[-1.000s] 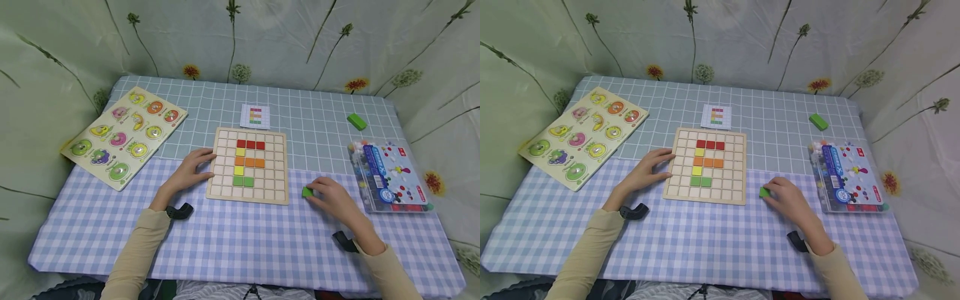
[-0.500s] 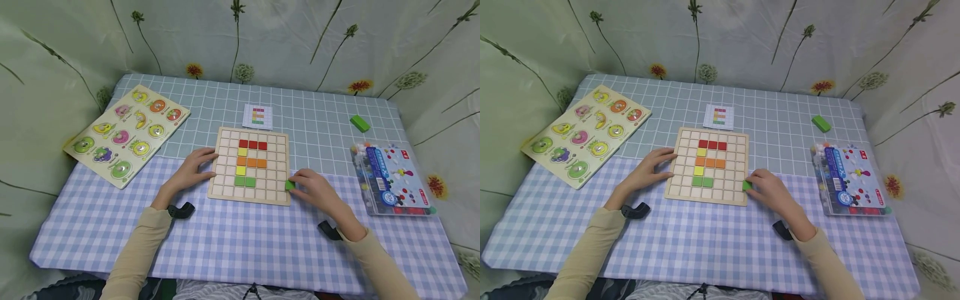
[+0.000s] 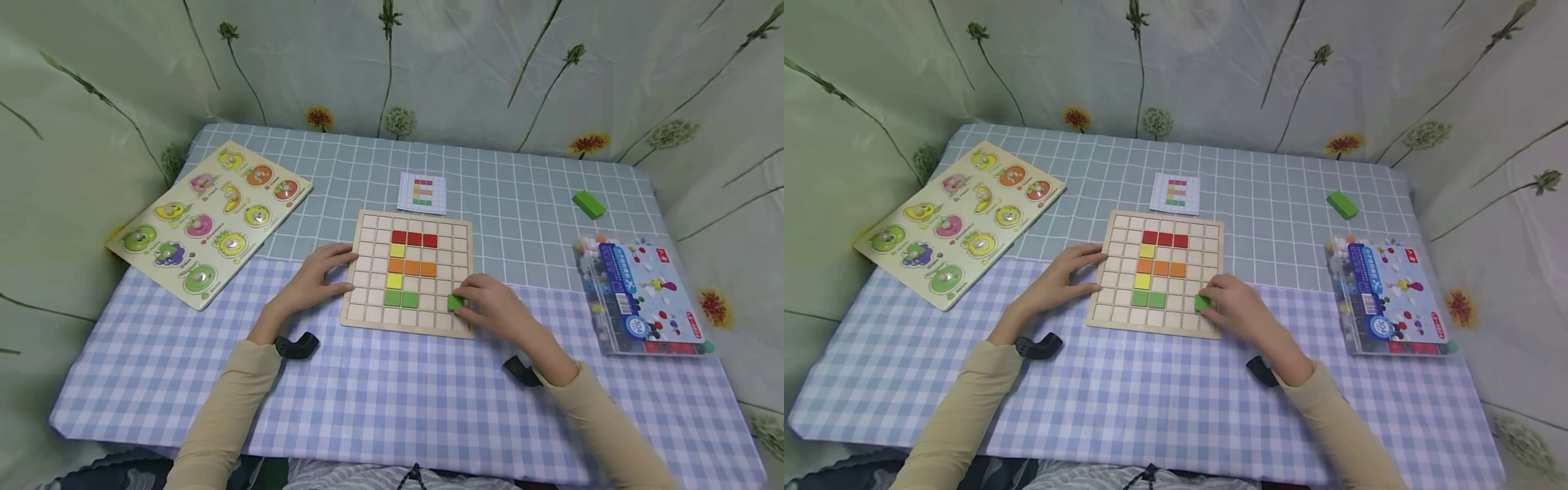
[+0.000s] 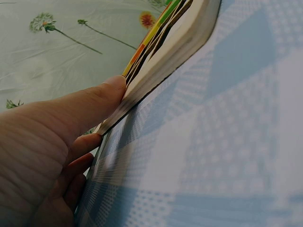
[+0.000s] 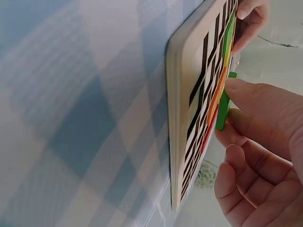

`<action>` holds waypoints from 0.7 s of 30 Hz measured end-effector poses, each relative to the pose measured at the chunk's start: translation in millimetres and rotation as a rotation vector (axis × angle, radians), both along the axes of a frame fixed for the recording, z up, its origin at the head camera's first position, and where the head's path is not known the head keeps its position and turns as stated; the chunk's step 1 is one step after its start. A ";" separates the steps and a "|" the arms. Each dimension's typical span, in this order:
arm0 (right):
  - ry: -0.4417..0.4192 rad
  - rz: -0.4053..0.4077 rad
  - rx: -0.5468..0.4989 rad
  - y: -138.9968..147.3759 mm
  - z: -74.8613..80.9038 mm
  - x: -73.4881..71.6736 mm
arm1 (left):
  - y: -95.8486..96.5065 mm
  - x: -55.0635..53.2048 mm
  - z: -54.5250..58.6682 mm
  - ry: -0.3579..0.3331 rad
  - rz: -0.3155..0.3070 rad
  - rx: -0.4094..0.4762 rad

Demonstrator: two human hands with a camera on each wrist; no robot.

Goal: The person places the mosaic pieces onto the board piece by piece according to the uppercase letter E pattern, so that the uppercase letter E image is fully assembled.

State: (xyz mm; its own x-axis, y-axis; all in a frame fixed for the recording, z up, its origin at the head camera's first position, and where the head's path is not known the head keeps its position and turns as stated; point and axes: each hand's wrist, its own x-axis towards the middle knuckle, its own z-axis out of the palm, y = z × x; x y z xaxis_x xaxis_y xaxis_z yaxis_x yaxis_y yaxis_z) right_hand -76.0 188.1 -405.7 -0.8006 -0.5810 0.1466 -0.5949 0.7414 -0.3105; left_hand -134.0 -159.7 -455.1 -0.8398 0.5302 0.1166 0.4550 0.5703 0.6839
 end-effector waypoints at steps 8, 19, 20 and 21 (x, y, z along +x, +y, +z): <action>-0.024 0.043 -0.009 -15.7 -5.4 -5.3 | -0.6 -0.2 -0.8 0.008 -0.001 -0.001; -0.064 0.055 0.010 -36.1 -6.9 -9.5 | -1.2 0.6 -1.3 0.007 0.003 -0.003; -0.068 0.051 0.018 -37.0 -7.2 -9.5 | -1.2 0.6 -1.3 0.007 0.003 -0.003; -0.069 0.046 0.026 -38.0 -7.3 -9.4 | -1.3 0.6 -1.2 0.008 0.003 -0.004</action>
State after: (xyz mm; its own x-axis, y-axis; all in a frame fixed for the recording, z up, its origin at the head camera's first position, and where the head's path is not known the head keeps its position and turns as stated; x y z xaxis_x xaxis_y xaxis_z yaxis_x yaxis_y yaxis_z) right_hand -85.4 150.1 -412.9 -0.7803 -0.6207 0.0761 -0.6067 0.7218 -0.3331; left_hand -133.4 -161.1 -456.3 -0.8406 0.5280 0.1209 0.4584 0.5745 0.6782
